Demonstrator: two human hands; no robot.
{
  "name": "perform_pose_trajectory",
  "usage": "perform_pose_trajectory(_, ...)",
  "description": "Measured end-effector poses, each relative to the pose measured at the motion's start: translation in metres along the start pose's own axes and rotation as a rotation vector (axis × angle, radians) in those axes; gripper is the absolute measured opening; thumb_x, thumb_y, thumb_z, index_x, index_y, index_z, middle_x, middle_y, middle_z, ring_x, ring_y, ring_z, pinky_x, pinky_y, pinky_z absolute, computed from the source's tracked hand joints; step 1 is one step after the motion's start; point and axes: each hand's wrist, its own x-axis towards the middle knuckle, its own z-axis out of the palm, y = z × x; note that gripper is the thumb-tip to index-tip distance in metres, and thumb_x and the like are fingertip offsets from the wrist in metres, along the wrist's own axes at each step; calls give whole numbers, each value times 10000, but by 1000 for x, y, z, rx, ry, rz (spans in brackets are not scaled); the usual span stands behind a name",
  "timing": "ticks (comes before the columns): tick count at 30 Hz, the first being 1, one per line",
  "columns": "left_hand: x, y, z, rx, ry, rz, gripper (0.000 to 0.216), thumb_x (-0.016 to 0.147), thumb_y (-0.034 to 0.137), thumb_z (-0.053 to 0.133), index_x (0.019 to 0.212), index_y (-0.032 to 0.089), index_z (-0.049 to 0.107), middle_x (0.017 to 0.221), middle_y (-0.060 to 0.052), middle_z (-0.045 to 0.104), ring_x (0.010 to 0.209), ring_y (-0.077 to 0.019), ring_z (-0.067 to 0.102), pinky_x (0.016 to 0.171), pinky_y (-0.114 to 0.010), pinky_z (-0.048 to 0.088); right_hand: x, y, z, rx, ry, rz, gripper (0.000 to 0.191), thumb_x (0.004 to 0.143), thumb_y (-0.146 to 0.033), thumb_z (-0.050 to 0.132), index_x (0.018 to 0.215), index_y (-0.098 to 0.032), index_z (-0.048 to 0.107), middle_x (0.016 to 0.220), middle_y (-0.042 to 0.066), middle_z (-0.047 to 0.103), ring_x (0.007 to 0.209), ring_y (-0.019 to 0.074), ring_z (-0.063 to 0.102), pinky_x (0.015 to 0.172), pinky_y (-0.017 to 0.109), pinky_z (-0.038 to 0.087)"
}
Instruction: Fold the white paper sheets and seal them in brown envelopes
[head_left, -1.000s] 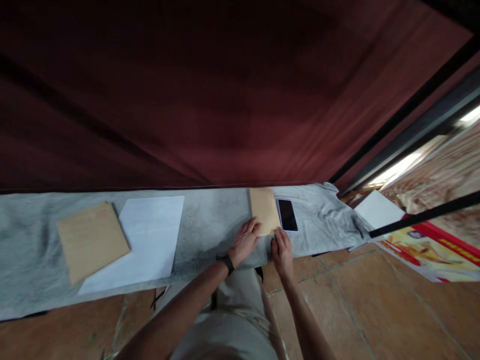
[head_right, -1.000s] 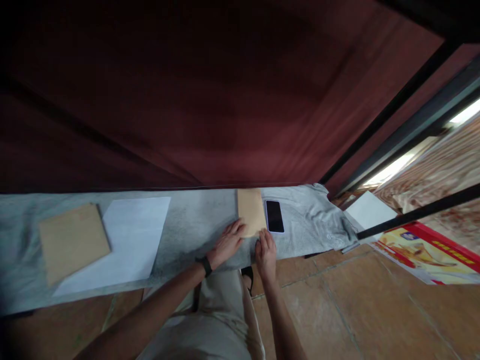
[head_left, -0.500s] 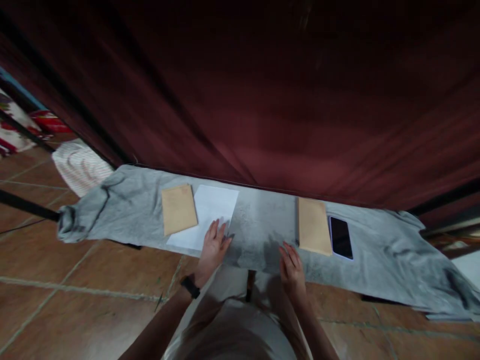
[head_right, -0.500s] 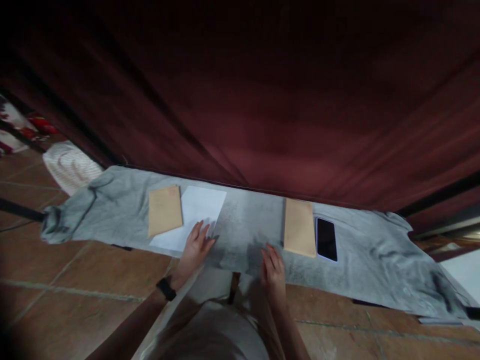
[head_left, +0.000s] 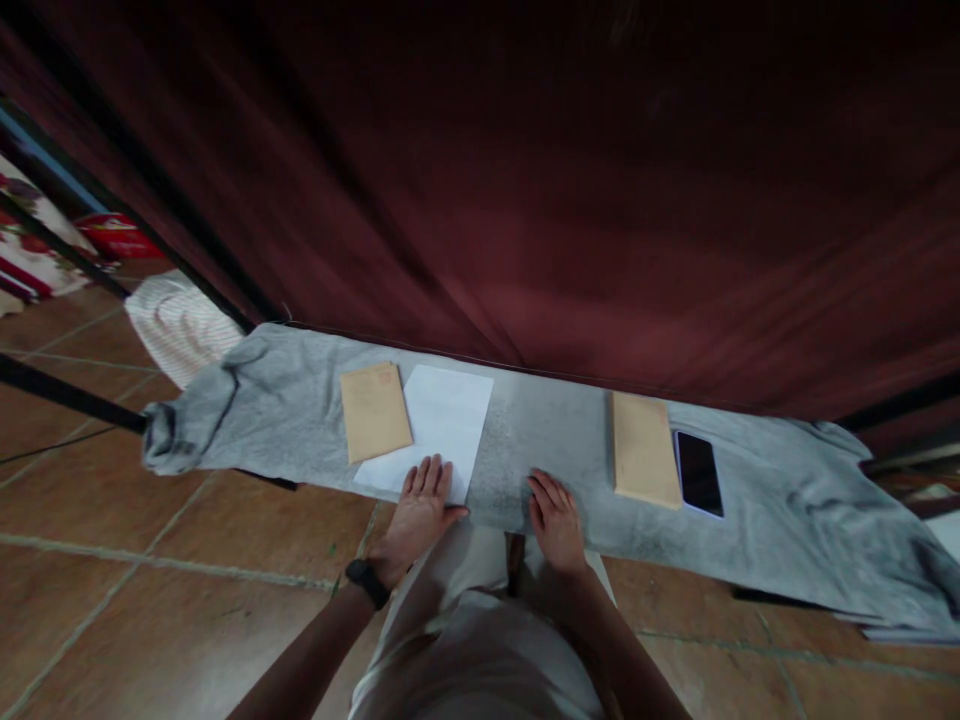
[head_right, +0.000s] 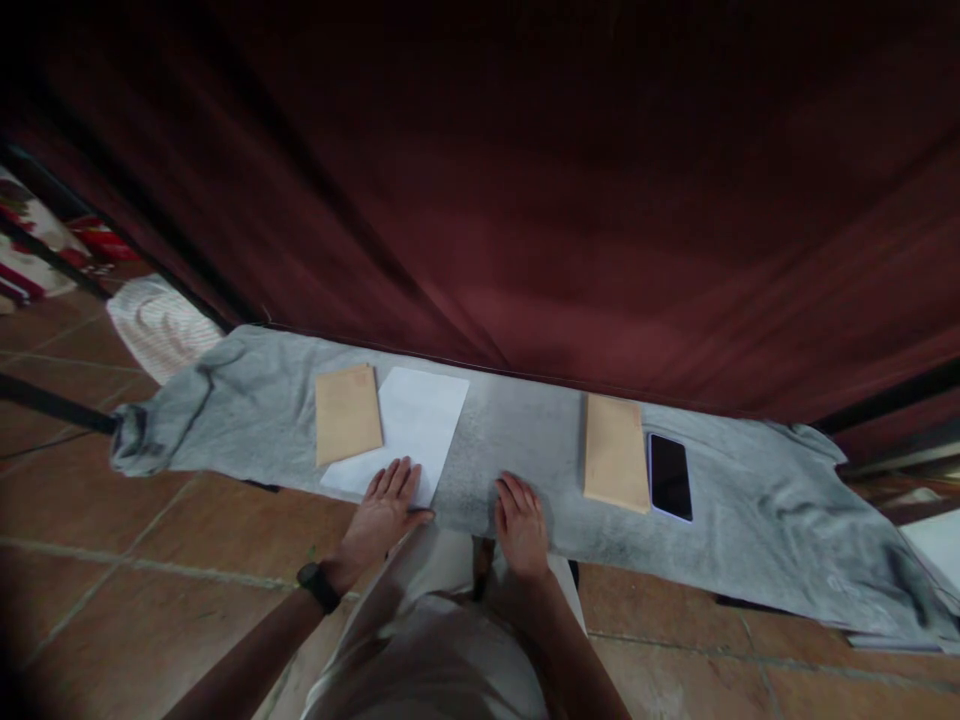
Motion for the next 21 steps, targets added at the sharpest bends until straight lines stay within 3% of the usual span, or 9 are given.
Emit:
perform_pose_trajectory(10,3,2,-20,-76,-42,-10,424,1007,329,468,1378,181,608,1515,-174,532,1426,-334,476,1170,-523,381,0,-2,0,-26,10,-5,425,998,-175,442,1384,-231,609,1402,85,648,1295,249,582,1096,460,444)
perform_pose_trajectory(16,7,7,-18,-144,9,-50,429,990,191,409,1370,194,609,1483,-144,571,1408,-297,501,1173,-499,390,0,-3,1,-15,24,9,428,994,-164,444,1380,-234,615,1405,82,646,1300,251,581,1113,473,436)
perform_pose_trajectory(21,21,38,-19,-214,90,60,473,988,139,377,1427,183,545,1497,-130,562,1421,-256,488,1194,-493,390,2,-4,-3,55,21,46,399,1011,-191,436,1351,-243,638,1370,69,669,1289,238,593,1121,466,448)
